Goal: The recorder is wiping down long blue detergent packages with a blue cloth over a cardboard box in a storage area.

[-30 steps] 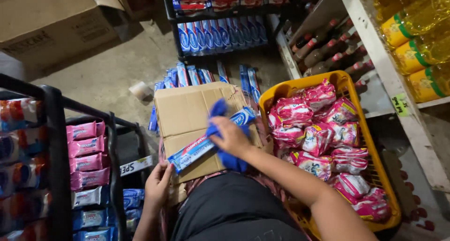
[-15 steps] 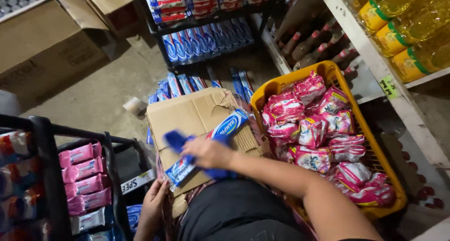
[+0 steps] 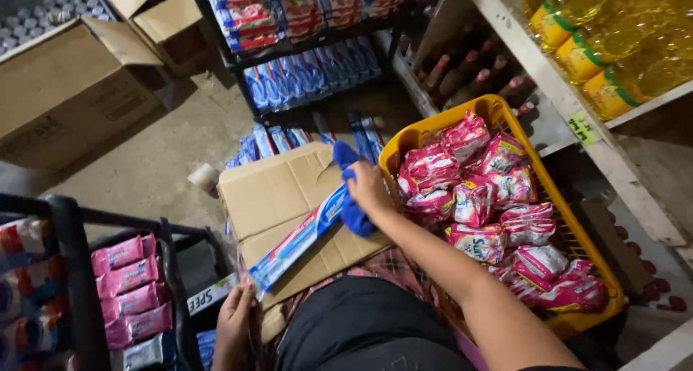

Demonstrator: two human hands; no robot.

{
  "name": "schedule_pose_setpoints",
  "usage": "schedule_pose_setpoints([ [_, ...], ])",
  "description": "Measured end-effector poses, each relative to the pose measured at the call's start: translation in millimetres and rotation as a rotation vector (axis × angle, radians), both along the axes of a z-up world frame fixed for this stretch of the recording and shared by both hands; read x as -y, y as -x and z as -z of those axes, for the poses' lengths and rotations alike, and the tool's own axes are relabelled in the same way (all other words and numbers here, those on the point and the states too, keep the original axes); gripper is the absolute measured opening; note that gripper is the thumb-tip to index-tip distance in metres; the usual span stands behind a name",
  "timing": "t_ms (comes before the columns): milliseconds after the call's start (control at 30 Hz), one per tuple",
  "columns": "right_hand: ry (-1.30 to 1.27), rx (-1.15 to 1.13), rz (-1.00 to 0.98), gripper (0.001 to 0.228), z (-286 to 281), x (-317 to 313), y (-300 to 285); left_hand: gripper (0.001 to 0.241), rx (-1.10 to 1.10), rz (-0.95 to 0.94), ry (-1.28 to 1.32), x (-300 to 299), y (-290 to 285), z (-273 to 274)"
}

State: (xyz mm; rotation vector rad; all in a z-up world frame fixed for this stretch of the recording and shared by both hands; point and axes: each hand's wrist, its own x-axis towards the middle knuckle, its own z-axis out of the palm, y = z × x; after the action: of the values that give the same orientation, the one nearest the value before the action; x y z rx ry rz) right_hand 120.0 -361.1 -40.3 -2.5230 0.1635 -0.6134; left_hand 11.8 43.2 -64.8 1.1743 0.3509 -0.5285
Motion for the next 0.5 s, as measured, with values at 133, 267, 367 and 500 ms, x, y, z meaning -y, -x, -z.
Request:
schedule_pose_setpoints([
  [133, -0.048, -0.013, -0.204, 0.019, -46, -56, 26, 0.032, 0.015, 0.005, -0.012, -4, -10, 7],
  [267, -0.099, 0.017, -0.662, 0.025, -54, -138, 47, 0.023, 0.191, 0.131, -0.178, -15, -17, 65],
  [367, -0.06, 0.033, -0.892, 0.035, -71, -164, 53, 0.02, 0.157, 0.141, -0.269, -15, -19, 72],
  [500, -0.091, 0.062, -1.087, 0.054, -72, -164, 47, 0.013, 0.749, 0.178, -0.757, -6, -11, 21],
])
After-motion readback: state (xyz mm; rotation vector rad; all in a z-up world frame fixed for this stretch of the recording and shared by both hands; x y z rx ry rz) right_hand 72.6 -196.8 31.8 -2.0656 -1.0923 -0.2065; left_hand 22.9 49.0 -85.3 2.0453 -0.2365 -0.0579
